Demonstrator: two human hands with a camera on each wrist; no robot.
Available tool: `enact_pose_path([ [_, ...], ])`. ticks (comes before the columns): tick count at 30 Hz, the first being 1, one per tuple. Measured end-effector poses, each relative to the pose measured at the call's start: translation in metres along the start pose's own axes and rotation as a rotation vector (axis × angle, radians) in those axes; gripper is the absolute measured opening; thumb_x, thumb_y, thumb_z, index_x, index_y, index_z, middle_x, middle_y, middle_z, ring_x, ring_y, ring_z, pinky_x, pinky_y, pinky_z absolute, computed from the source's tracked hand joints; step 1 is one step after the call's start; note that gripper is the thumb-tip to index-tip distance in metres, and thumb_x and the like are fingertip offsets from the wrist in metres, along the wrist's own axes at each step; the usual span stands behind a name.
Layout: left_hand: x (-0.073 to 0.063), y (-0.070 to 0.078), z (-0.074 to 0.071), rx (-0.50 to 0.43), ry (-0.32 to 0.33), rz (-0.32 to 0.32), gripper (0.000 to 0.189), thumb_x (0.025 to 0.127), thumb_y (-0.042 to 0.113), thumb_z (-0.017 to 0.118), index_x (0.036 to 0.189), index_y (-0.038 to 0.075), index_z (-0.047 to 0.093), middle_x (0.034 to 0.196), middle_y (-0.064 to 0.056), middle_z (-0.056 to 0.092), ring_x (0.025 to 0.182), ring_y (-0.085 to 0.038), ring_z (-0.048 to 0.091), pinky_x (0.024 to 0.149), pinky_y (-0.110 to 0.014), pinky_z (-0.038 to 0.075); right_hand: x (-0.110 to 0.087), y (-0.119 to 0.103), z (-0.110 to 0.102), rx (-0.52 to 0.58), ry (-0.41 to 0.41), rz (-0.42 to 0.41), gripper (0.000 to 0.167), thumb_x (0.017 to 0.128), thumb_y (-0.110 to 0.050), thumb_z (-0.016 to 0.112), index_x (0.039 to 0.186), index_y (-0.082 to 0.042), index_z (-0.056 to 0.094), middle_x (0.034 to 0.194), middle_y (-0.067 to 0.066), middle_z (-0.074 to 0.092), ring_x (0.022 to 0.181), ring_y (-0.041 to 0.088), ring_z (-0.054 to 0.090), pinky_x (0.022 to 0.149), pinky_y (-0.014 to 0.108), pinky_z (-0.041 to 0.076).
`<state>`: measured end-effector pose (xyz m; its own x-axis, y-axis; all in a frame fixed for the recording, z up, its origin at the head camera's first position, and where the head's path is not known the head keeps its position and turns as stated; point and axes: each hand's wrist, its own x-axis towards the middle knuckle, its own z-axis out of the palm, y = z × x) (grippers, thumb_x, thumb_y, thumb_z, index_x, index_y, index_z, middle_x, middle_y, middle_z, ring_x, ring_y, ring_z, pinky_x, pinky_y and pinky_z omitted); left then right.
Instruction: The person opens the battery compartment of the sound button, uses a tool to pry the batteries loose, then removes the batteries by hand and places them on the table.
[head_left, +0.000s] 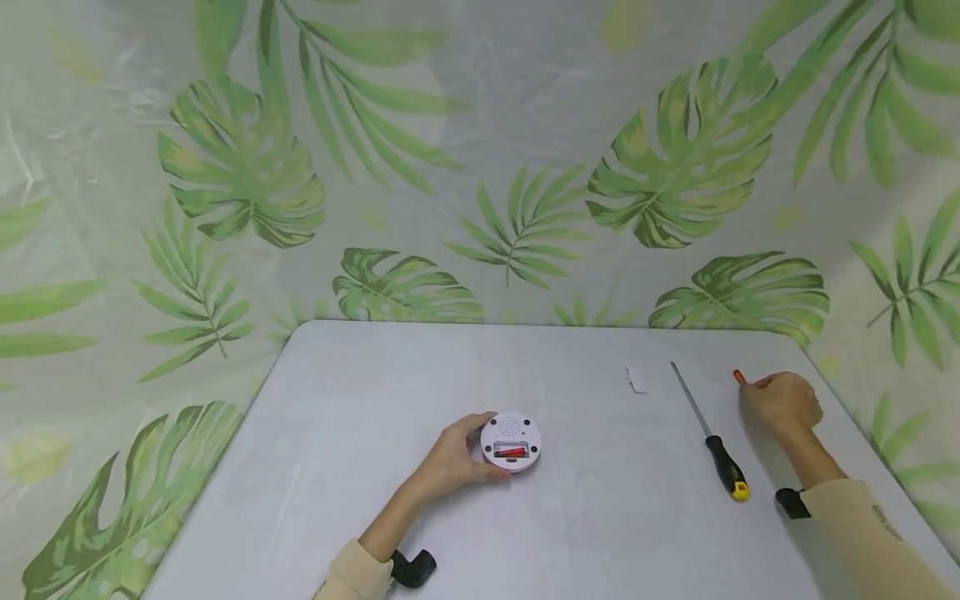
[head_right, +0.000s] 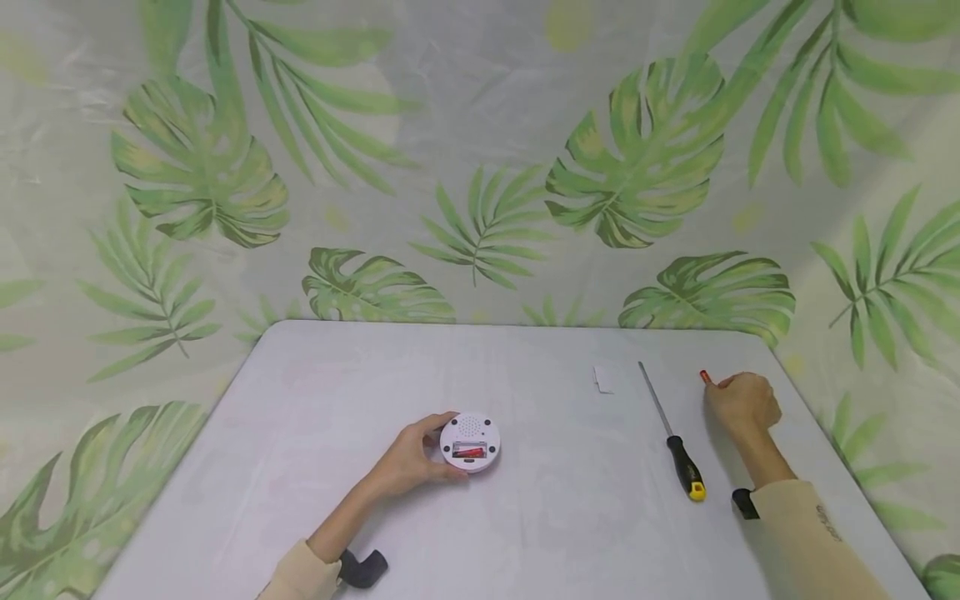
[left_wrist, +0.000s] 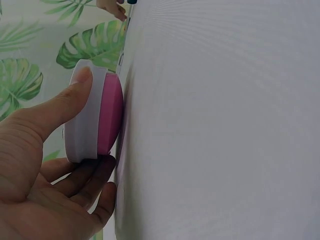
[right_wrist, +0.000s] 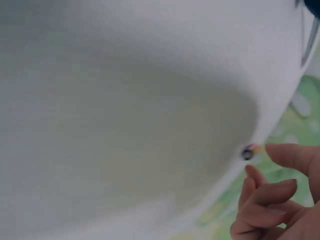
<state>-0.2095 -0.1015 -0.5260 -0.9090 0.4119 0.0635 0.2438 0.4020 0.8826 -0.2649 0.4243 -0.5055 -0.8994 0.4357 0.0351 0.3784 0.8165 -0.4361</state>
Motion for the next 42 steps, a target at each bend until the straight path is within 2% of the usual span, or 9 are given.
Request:
enact_pose_path([
  [3,-0.001,-0.001,0.001,0.009,-0.002,0.001,0.091,0.069,0.024,0.097,0.146,0.002,0.055,0.148,-0.016,0.06,0.144,-0.036,0.05,0.121,-0.054,0.038,-0.011,-0.02,-0.001,-0.025,0.029,-0.097,0.04,0.095,-0.029,0.062,0.102,0.009,0.073,0.103,0.034,0.071,0.079,0.048,0.068,0.049,0.043,0.046],
  [7,-0.003,-0.001,0.001,0.014,-0.008,-0.002,0.091,0.069,0.024,0.097,0.147,0.002,0.054,0.148,-0.015,0.06,0.144,-0.035,0.05,0.121,-0.054,0.039,-0.039,-0.067,0.0,-0.007,0.029,-0.311,0.037,0.096,-0.027,0.066,0.112,0.006,0.073,0.108,0.033,0.068,0.085,0.046,0.067,0.047,0.038,0.045],
  [13,-0.004,-0.001,0.001,-0.001,-0.007,-0.008,0.092,0.069,0.024,0.098,0.147,0.003,0.054,0.149,-0.015,0.059,0.145,-0.035,0.05,0.121,-0.053,0.039,-0.099,-0.148,0.019,0.117,-0.008,-0.686,0.032,0.091,-0.019,0.079,0.119,-0.005,0.074,0.1,0.019,0.067,0.067,0.018,0.056,0.051,0.025,0.039],
  [17,-0.004,-0.001,0.0,0.009,-0.007,-0.009,0.091,0.07,0.025,0.097,0.147,0.003,0.054,0.149,-0.015,0.059,0.144,-0.036,0.05,0.12,-0.054,0.04,-0.139,-0.184,0.04,0.217,-0.13,-0.817,0.034,0.089,-0.018,0.082,0.121,-0.011,0.074,0.097,0.01,0.066,0.062,0.003,0.042,0.052,0.021,0.037],
  [21,-0.003,0.0,0.0,0.027,-0.009,-0.006,0.09,0.071,0.026,0.097,0.147,0.005,0.054,0.148,-0.014,0.06,0.143,-0.036,0.052,0.118,-0.056,0.042,-0.168,-0.203,0.058,0.313,-0.288,-0.855,0.033,0.088,-0.019,0.083,0.12,-0.014,0.075,0.096,0.005,0.063,0.062,-0.001,0.038,0.052,0.018,0.036],
  [24,-0.002,0.0,0.0,0.033,-0.008,0.006,0.089,0.071,0.026,0.096,0.147,0.005,0.055,0.147,-0.015,0.06,0.142,-0.036,0.052,0.118,-0.057,0.042,-0.181,-0.21,0.068,0.348,-0.344,-0.884,0.028,0.088,-0.017,0.083,0.115,-0.013,0.077,0.094,0.004,0.062,0.062,-0.001,0.038,0.052,0.017,0.035],
  [28,-0.001,0.0,0.001,0.035,-0.007,0.02,0.09,0.071,0.027,0.096,0.147,0.003,0.054,0.147,-0.017,0.06,0.143,-0.037,0.051,0.119,-0.057,0.04,-0.187,-0.213,0.077,0.348,-0.348,-0.899,0.019,0.087,-0.018,0.083,0.105,-0.014,0.079,0.092,0.001,0.061,0.063,-0.001,0.038,0.053,0.017,0.035],
  [33,-0.001,0.0,0.002,0.028,-0.003,0.011,0.091,0.071,0.028,0.097,0.147,0.003,0.054,0.149,-0.017,0.059,0.144,-0.037,0.05,0.12,-0.055,0.04,-0.189,-0.215,0.082,0.317,-0.354,-0.877,0.013,0.087,-0.022,0.084,0.099,-0.017,0.08,0.092,-0.002,0.06,0.065,-0.001,0.039,0.055,0.017,0.036],
  [42,-0.001,0.0,0.0,0.036,-0.002,0.022,0.09,0.071,0.027,0.097,0.147,0.003,0.054,0.148,-0.017,0.059,0.143,-0.037,0.051,0.119,-0.055,0.04,-0.191,-0.216,0.082,0.268,-0.339,-0.871,0.008,0.087,-0.018,0.084,0.095,-0.019,0.082,0.092,-0.007,0.06,0.067,-0.002,0.04,0.057,0.018,0.038],
])
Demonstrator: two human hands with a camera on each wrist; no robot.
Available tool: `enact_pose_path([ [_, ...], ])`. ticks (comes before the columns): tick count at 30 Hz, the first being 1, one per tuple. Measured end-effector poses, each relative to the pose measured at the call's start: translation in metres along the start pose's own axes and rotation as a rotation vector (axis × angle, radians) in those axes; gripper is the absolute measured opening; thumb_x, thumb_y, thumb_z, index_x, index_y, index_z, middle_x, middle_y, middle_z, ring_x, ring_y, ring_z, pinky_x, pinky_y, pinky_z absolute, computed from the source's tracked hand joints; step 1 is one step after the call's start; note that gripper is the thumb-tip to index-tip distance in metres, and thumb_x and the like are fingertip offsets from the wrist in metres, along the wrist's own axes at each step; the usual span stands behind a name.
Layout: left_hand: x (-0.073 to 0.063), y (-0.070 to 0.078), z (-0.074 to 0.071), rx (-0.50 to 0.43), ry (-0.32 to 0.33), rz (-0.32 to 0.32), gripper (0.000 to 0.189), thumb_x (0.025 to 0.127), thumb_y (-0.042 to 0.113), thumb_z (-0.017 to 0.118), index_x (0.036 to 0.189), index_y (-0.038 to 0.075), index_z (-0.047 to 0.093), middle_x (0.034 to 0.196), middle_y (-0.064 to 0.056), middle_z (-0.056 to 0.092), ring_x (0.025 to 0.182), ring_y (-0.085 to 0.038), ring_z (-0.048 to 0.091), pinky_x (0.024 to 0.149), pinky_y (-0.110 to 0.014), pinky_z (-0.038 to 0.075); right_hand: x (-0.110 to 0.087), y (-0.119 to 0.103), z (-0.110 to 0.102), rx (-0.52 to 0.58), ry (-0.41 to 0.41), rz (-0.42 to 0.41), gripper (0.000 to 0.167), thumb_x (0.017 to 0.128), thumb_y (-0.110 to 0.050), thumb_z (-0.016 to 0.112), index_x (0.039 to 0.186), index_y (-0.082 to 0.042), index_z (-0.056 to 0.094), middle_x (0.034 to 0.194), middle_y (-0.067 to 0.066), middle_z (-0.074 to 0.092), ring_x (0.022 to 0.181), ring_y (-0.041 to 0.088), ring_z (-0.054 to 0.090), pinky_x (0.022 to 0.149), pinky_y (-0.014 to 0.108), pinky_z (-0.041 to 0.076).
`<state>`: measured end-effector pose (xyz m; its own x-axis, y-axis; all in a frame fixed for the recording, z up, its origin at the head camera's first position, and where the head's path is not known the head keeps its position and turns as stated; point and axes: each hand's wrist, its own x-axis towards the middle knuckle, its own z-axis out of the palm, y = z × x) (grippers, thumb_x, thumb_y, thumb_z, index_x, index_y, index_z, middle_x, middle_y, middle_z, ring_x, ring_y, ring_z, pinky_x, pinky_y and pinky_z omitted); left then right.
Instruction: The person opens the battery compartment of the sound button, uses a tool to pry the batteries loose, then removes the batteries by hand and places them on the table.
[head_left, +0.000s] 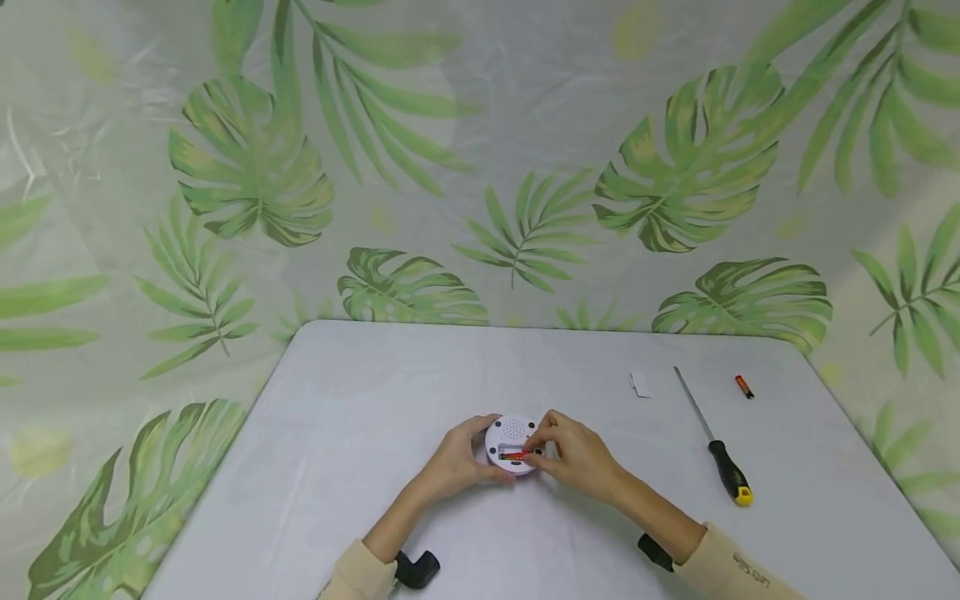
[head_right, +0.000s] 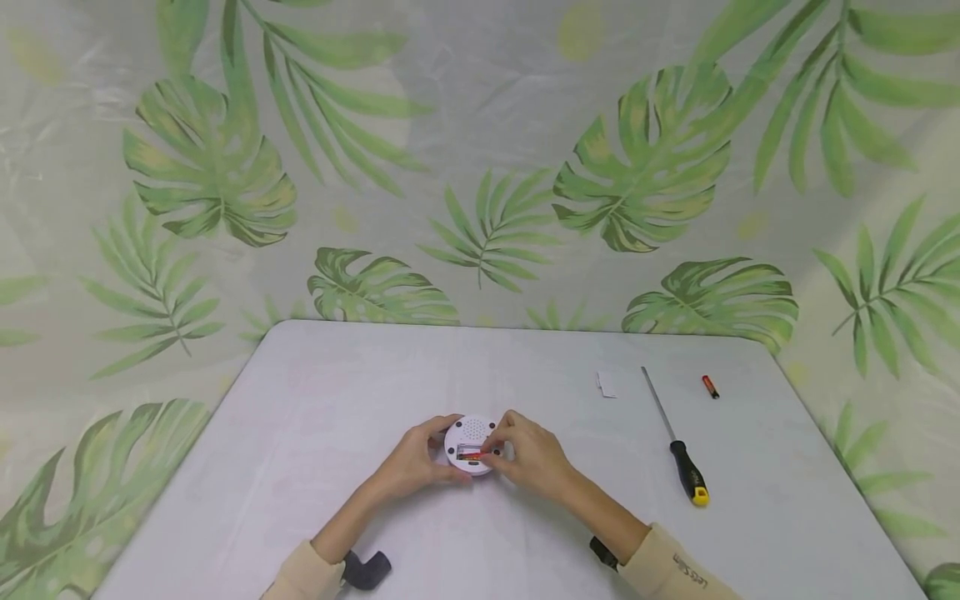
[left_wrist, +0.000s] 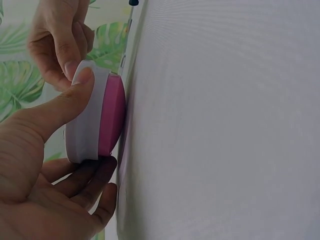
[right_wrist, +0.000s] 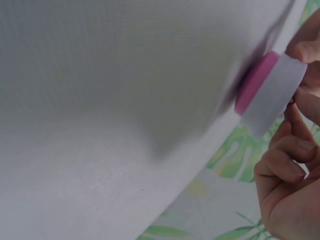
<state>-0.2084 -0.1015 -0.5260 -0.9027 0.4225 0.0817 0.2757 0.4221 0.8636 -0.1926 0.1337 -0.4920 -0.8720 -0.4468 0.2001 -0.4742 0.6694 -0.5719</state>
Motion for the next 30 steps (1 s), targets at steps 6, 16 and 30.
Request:
enact_pose_path([
  [6,0.0,0.001,0.001,0.012,0.0,-0.003,0.089,0.071,0.027,0.097,0.147,0.005,0.055,0.147,-0.016,0.06,0.143,-0.036,0.051,0.119,-0.055,0.041,0.0,0.0,-0.003,-0.014,-0.006,-0.009,0.007,0.087,-0.018,0.083,0.093,-0.019,0.081,0.091,-0.008,0.059,0.07,0.002,0.044,0.059,0.018,0.038],
  [16,-0.001,0.003,0.0,-0.004,0.001,-0.004,0.092,0.069,0.025,0.098,0.146,0.002,0.054,0.149,-0.018,0.059,0.144,-0.037,0.05,0.12,-0.054,0.04,-0.004,0.015,-0.029,-0.025,0.026,0.074,0.006,0.089,-0.017,0.082,0.093,-0.02,0.08,0.091,-0.002,0.061,0.067,0.003,0.041,0.057,0.02,0.036],
  [30,-0.001,-0.001,0.003,-0.014,0.013,-0.012,0.092,0.068,0.025,0.098,0.146,0.002,0.055,0.146,-0.016,0.061,0.142,-0.037,0.052,0.12,-0.054,0.039,-0.026,0.128,-0.143,-0.155,0.513,0.33,0.021,0.094,-0.022,0.077,0.099,-0.002,0.08,0.095,0.016,0.066,0.066,0.007,0.046,0.051,0.025,0.038],
])
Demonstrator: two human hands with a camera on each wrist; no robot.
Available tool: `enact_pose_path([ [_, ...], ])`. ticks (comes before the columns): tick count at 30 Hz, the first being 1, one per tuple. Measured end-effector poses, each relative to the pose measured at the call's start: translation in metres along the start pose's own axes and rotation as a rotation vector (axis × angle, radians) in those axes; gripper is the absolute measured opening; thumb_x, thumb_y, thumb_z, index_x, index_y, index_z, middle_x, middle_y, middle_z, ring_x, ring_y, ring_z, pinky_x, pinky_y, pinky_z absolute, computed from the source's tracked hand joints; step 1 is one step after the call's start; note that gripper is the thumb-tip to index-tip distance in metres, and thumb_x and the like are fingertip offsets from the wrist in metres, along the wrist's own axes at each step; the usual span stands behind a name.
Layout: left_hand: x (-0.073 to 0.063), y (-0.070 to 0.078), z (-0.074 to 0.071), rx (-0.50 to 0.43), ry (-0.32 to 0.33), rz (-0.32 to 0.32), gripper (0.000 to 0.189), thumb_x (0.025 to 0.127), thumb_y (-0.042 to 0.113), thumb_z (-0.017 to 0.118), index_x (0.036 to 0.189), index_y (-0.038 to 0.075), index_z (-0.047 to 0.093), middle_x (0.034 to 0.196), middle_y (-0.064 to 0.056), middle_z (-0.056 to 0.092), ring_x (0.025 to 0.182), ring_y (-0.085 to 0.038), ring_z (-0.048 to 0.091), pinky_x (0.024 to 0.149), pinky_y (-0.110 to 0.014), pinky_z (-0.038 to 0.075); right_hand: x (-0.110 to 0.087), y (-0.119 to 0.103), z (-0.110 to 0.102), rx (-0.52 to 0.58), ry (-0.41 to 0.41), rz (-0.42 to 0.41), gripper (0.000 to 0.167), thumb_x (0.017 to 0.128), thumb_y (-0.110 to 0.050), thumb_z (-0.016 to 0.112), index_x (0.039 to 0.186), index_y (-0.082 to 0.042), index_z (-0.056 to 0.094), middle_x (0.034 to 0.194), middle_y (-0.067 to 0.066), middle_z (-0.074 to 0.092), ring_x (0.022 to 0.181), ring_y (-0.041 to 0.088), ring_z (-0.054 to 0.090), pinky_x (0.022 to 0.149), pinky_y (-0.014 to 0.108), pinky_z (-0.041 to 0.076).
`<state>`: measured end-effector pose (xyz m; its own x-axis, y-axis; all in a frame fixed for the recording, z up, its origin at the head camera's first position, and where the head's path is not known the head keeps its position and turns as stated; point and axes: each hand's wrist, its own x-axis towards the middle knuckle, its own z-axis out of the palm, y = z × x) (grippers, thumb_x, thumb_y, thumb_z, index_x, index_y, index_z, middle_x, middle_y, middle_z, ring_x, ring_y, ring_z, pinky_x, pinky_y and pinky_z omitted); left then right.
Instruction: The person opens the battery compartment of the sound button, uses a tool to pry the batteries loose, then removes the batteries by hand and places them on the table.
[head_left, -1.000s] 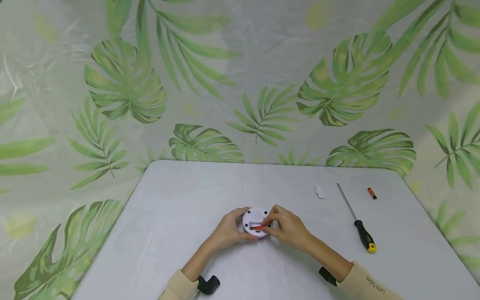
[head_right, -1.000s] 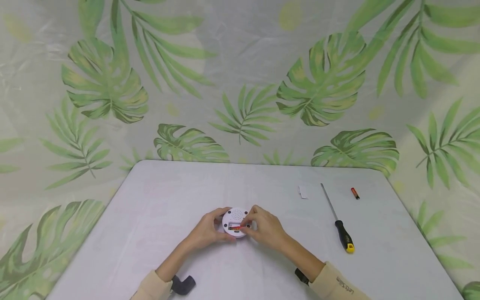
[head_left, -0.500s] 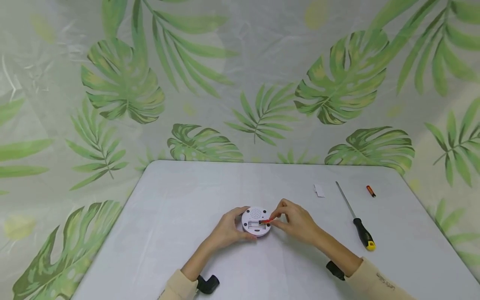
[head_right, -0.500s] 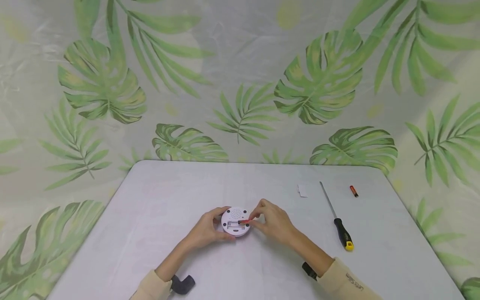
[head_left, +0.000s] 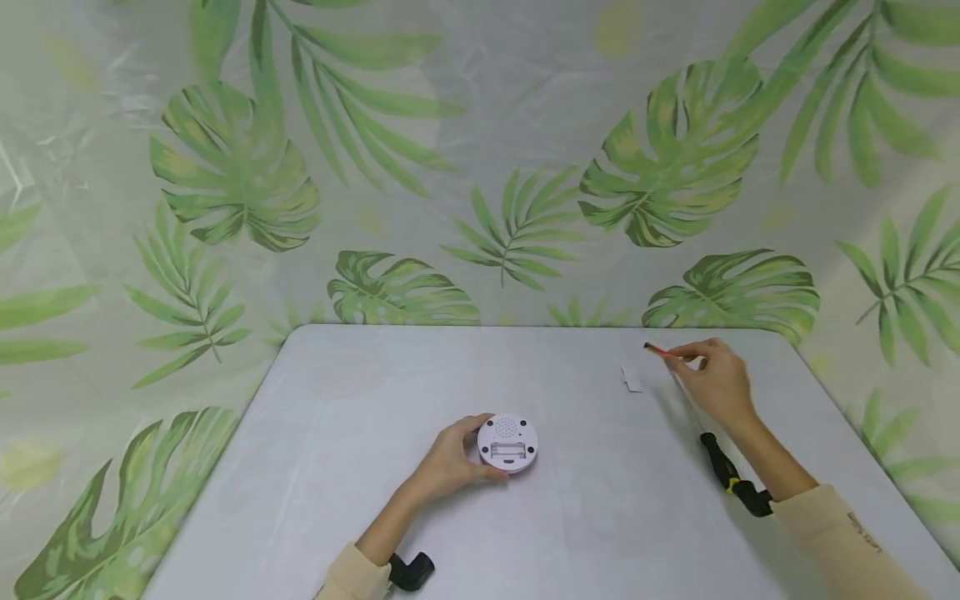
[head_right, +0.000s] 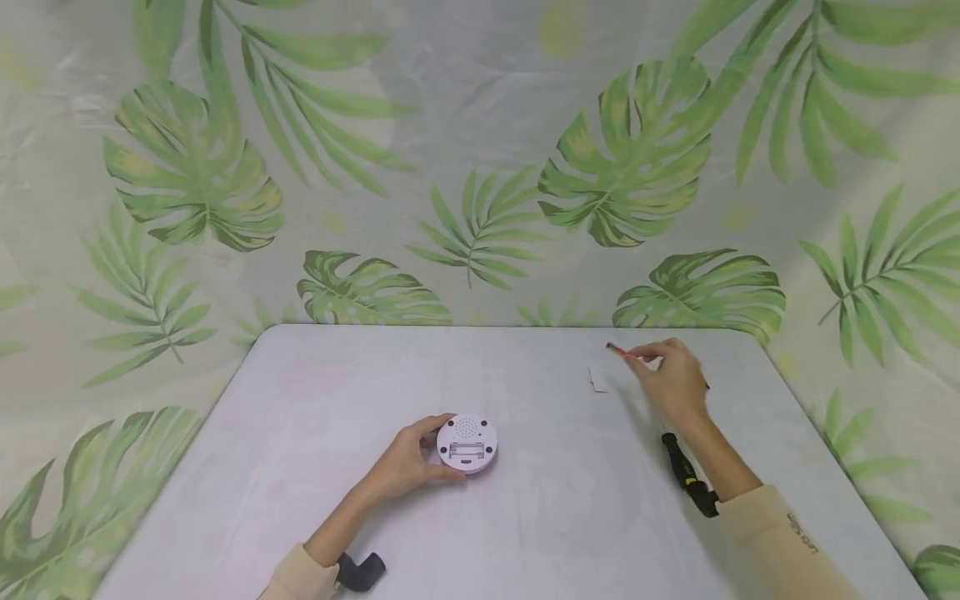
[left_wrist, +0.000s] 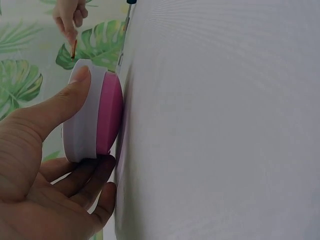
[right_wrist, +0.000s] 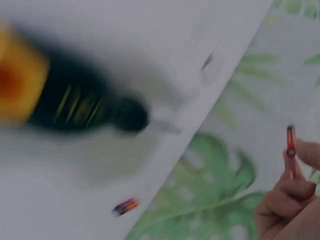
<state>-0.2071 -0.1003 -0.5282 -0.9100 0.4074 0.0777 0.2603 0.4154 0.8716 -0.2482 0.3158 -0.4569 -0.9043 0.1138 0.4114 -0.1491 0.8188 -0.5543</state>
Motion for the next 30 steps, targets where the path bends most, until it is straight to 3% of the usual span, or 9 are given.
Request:
enact_pose_path([
  [2,0.0,0.0,-0.001,0.001,0.0,-0.001,0.092,0.068,0.026,0.098,0.146,0.003,0.055,0.146,-0.016,0.061,0.142,-0.037,0.052,0.12,-0.054,0.04,0.009,0.024,-0.014,-0.003,0.046,0.146,0.028,0.096,-0.028,0.074,0.103,-0.001,0.08,0.091,0.009,0.069,0.064,0.004,0.05,0.051,0.026,0.041],
  [4,-0.001,0.0,-0.001,0.001,0.0,-0.004,0.092,0.068,0.025,0.098,0.146,0.003,0.055,0.147,-0.016,0.061,0.142,-0.038,0.052,0.119,-0.055,0.04,0.017,0.05,-0.025,0.021,0.059,0.316,0.036,0.097,-0.034,0.07,0.108,0.0,0.079,0.077,-0.009,0.068,0.061,-0.001,0.05,0.051,0.026,0.042],
  [7,-0.002,-0.001,-0.001,-0.003,-0.001,-0.003,0.092,0.068,0.024,0.098,0.146,0.003,0.055,0.147,-0.017,0.06,0.141,-0.038,0.052,0.118,-0.055,0.042,0.023,0.087,-0.037,0.045,0.054,0.543,0.04,0.097,-0.04,0.066,0.106,-0.004,0.08,0.054,-0.03,0.054,0.054,-0.004,0.049,0.054,0.028,0.044],
  [9,-0.002,0.0,-0.002,-0.007,0.002,0.001,0.092,0.068,0.024,0.098,0.146,0.002,0.055,0.147,-0.017,0.06,0.141,-0.038,0.053,0.118,-0.055,0.042,0.023,0.106,-0.041,0.033,0.05,0.651,0.039,0.097,-0.04,0.066,0.1,-0.005,0.082,0.048,-0.034,0.044,0.054,-0.001,0.049,0.057,0.03,0.044],
  [11,-0.003,0.0,-0.002,-0.01,0.003,0.006,0.091,0.068,0.023,0.098,0.146,0.002,0.055,0.147,-0.018,0.06,0.141,-0.038,0.053,0.118,-0.055,0.042,0.021,0.122,-0.042,-0.002,0.038,0.707,0.038,0.096,-0.039,0.065,0.094,-0.004,0.081,0.047,-0.027,0.047,0.056,0.008,0.054,0.058,0.032,0.044],
  [14,-0.003,0.0,-0.002,-0.014,0.005,0.013,0.091,0.068,0.023,0.098,0.145,0.001,0.055,0.146,-0.017,0.061,0.141,-0.038,0.053,0.119,-0.055,0.04,0.017,0.138,-0.04,-0.051,-0.004,0.721,0.04,0.095,-0.038,0.066,0.097,-0.001,0.081,0.063,0.006,0.069,0.072,0.03,0.065,0.057,0.036,0.044],
  [16,-0.003,0.001,-0.002,-0.014,0.006,0.015,0.091,0.068,0.023,0.098,0.145,0.002,0.056,0.145,-0.017,0.062,0.141,-0.037,0.053,0.119,-0.055,0.04,0.014,0.143,-0.037,-0.077,-0.04,0.71,0.041,0.094,-0.037,0.065,0.104,0.001,0.079,0.091,0.026,0.075,0.088,0.043,0.067,0.057,0.038,0.045],
  [19,-0.003,0.001,-0.002,-0.009,0.008,0.018,0.091,0.067,0.023,0.098,0.145,0.002,0.056,0.144,-0.016,0.062,0.14,-0.036,0.054,0.118,-0.054,0.042,0.011,0.144,-0.031,-0.103,-0.074,0.691,0.042,0.094,-0.036,0.063,0.111,0.0,0.076,0.121,0.03,0.07,0.1,0.05,0.065,0.058,0.04,0.044],
  [30,-0.002,0.003,0.0,0.014,-0.004,0.017,0.092,0.068,0.024,0.098,0.146,0.0,0.055,0.146,-0.018,0.061,0.142,-0.036,0.052,0.12,-0.054,0.039,0.006,0.139,-0.029,-0.169,-0.092,0.65,0.035,0.091,-0.03,0.065,0.098,0.002,0.078,0.11,0.031,0.071,0.084,0.046,0.064,0.058,0.043,0.041],
])
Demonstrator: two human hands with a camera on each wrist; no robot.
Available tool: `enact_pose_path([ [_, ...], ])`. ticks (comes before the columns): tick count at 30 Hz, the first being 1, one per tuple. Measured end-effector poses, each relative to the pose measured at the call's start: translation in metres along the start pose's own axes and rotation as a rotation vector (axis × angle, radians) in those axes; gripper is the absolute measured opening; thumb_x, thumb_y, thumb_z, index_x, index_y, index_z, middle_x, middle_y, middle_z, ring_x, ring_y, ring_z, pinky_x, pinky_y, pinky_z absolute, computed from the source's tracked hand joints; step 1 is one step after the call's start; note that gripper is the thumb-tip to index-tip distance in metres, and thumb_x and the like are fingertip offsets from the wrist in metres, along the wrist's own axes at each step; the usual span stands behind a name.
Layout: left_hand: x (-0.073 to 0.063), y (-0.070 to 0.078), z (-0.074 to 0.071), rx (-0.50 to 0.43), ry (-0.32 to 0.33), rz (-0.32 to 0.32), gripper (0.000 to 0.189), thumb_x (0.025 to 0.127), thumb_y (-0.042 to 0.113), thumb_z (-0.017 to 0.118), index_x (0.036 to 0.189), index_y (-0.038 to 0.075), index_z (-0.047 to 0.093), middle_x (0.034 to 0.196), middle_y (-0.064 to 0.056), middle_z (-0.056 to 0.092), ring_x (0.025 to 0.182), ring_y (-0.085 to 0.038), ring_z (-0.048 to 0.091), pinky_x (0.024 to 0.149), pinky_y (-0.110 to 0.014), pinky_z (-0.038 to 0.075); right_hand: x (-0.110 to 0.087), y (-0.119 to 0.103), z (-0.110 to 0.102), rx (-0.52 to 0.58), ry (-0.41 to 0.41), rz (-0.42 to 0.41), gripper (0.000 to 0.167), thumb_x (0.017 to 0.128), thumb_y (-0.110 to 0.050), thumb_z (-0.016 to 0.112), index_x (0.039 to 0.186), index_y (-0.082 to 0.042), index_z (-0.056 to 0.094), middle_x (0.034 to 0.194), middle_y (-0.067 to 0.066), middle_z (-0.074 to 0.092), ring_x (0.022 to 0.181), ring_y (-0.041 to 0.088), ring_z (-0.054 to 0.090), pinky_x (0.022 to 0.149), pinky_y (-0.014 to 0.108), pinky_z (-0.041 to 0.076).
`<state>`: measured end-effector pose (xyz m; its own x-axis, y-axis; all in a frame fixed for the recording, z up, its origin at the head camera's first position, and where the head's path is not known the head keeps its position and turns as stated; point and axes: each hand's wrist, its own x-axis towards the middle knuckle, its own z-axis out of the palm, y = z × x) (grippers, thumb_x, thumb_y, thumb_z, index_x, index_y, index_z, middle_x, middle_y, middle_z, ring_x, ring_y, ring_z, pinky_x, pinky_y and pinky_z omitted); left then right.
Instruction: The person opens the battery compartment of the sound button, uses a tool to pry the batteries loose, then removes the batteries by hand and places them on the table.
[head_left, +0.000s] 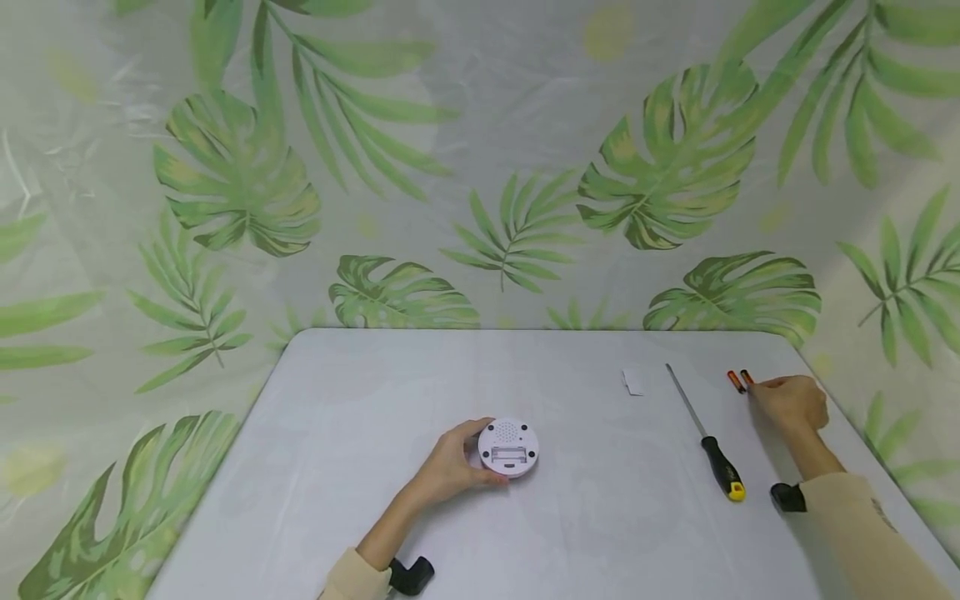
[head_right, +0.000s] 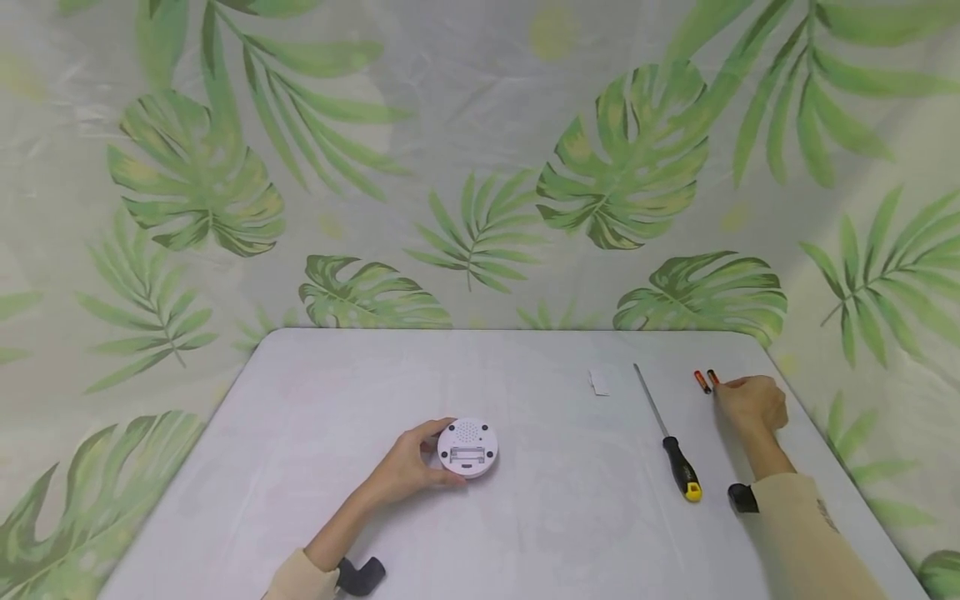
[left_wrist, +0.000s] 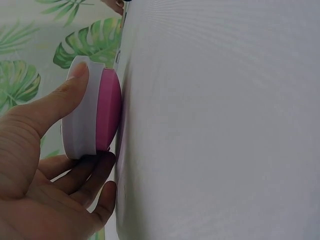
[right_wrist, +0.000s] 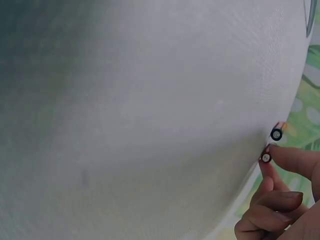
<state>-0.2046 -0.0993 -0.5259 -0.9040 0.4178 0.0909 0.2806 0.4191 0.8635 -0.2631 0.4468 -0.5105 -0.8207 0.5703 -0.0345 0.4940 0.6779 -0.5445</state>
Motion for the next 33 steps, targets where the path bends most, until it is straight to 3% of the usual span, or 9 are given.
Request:
enact_pose_path([
  [18,0.003,-0.001,0.0,-0.004,-0.019,-0.015,0.093,0.069,0.024,0.098,0.148,0.004,0.053,0.152,-0.015,0.056,0.147,-0.036,0.046,0.123,-0.054,0.036,0.003,0.001,-0.001,-0.012,-0.018,0.0,0.04,0.093,-0.035,0.064,0.099,0.002,0.078,0.104,0.03,0.073,0.072,0.033,0.063,0.058,0.041,0.041],
  [25,0.003,0.0,0.0,0.012,-0.031,-0.023,0.104,0.07,0.027,0.097,0.154,0.0,0.043,0.155,-0.02,0.051,0.147,-0.039,0.045,0.122,-0.057,0.035,0.001,-0.002,-0.004,-0.018,-0.017,-0.005,0.049,0.096,-0.039,0.059,0.11,0.006,0.073,0.109,0.032,0.071,0.08,0.038,0.064,0.061,0.043,0.04],
  [29,0.001,0.0,-0.009,0.028,-0.055,-0.055,0.109,0.072,0.032,0.096,0.159,0.003,0.036,0.152,-0.013,0.055,0.14,-0.032,0.053,0.119,-0.054,0.041,-0.004,-0.012,-0.011,-0.038,-0.007,-0.106,0.054,0.1,-0.042,0.051,0.113,0.008,0.07,0.104,0.03,0.072,0.074,0.034,0.063,0.057,0.041,0.04],
  [33,-0.002,0.0,-0.037,0.045,-0.047,-0.089,0.104,0.081,0.036,0.089,0.161,0.003,0.032,0.152,-0.012,0.055,0.14,-0.031,0.052,0.118,-0.054,0.042,-0.017,-0.036,-0.021,-0.08,-0.036,-0.325,0.065,0.103,-0.051,0.047,0.124,0.007,0.065,0.114,0.031,0.071,0.081,0.039,0.068,0.052,0.037,0.045],
])
